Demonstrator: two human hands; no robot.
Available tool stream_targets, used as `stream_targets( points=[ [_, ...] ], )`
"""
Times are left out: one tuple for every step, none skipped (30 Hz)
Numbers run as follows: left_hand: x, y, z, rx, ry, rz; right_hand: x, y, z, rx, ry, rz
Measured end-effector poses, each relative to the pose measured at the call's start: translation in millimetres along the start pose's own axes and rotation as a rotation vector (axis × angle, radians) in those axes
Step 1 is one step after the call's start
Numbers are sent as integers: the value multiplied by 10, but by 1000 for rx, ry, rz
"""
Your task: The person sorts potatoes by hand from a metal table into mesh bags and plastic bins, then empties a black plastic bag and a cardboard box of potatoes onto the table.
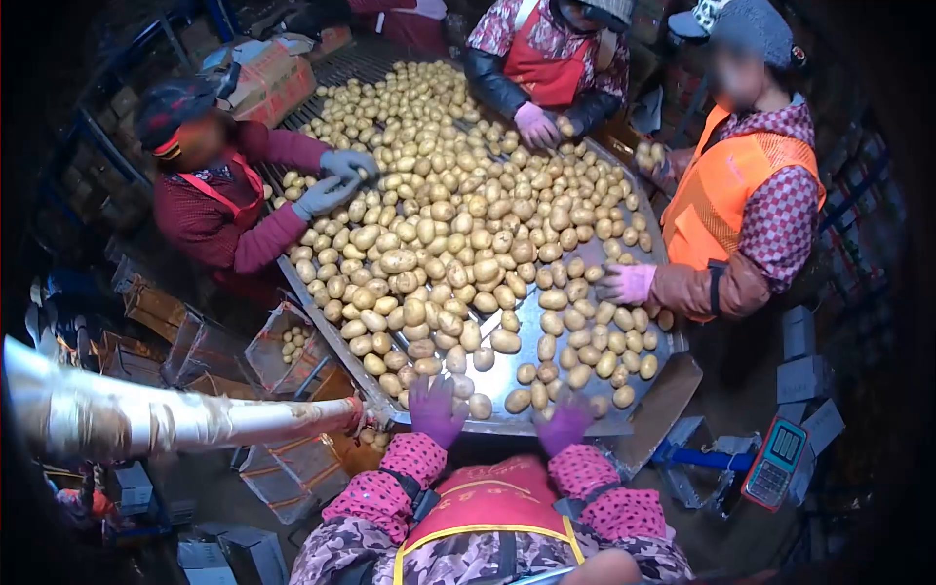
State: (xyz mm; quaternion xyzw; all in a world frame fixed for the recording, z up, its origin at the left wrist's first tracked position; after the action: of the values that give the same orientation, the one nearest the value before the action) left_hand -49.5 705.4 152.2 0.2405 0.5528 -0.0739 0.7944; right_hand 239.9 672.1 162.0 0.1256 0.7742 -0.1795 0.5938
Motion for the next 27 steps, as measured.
stream_targets(
  points=[
    [12,-2,25,-10,-9,11,166,-57,-123,-46,20,40],
    [35,27,32,-16,-19,36,242,-79,-227,-94,39,96],
    [13,56,42,-15,-13,46,197,-61,-334,-142,43,51],
    [-2,98,43,-18,-25,33,120,-59,-397,-194,43,5],
    [-50,120,55,-27,-36,20,72,-35,-418,-250,42,-45],
    [-97,130,72,-42,-45,6,59,35,-403,-291,108,-72],
    [-140,156,86,-52,-40,-13,56,111,-381,-334,175,-104],
    [-117,131,81,-60,-48,-10,53,194,-360,-377,246,-136],
    [-89,107,67,-67,-52,-5,45,301,-322,-424,208,-140],
    [-63,101,48,-69,-50,1,19,447,-276,-462,164,-104],
    [-31,93,31,-73,-38,-17,-13,627,-226,-496,128,-63],
    [-23,94,24,-75,-33,-16,-46,810,-175,-526,96,-21],
    [-12,94,36,-79,-30,-19,-110,1025,-109,-563,52,103],
    [-6,98,47,-88,-25,-23,-148,1300,10,-631,70,80],
    [-16,118,60,-91,-28,-51,-167,1611,137,-702,90,56],
    [-13,149,88,-109,-28,-62,-140,1819,176,-775,112,32],
    [-25,176,123,-127,-29,-83,-90,1919,160,-719,131,22],
    [-34,206,126,-139,-27,-103,-29,2001,123,-660,152,17],
    [25,200,132,-129,-7,-81,18,2079,75,-599,169,13],
    [24,244,153,-139,-2,-96,37,2111,-69,-640,284,8],
    [17,287,210,-152,-4,-108,50,2086,-283,-680,392,3],
    [14,341,266,-165,-8,-119,48,2060,-508,-720,499,-3],
    [17,404,319,-130,6,-77,37,2042,-758,-786,560,18],
    [13,466,353,-129,-6,-102,-2,2060,-1035,-851,623,43],
    [4,529,387,-125,-18,-127,-125,2119,-1292,-919,556,59],
    [-9,608,398,-115,-27,-152,-247,2227,-1525,-982,489,83],
    [-27,681,426,-87,8,-114,-185,2391,-1683,-971,384,27]
  ],
)
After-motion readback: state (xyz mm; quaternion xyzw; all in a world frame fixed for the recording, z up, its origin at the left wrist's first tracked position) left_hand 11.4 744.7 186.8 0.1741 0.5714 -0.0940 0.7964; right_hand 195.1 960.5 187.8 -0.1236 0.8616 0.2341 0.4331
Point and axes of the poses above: each hand's wrist, its own y-axis towards the middle knuckle, its own x-axis out of the palm, z = x × y, the point moved 2 cm from there along y, towards the middle knuckle, and after that the axes turned 14 degrees about x, right-handed, at the moved point
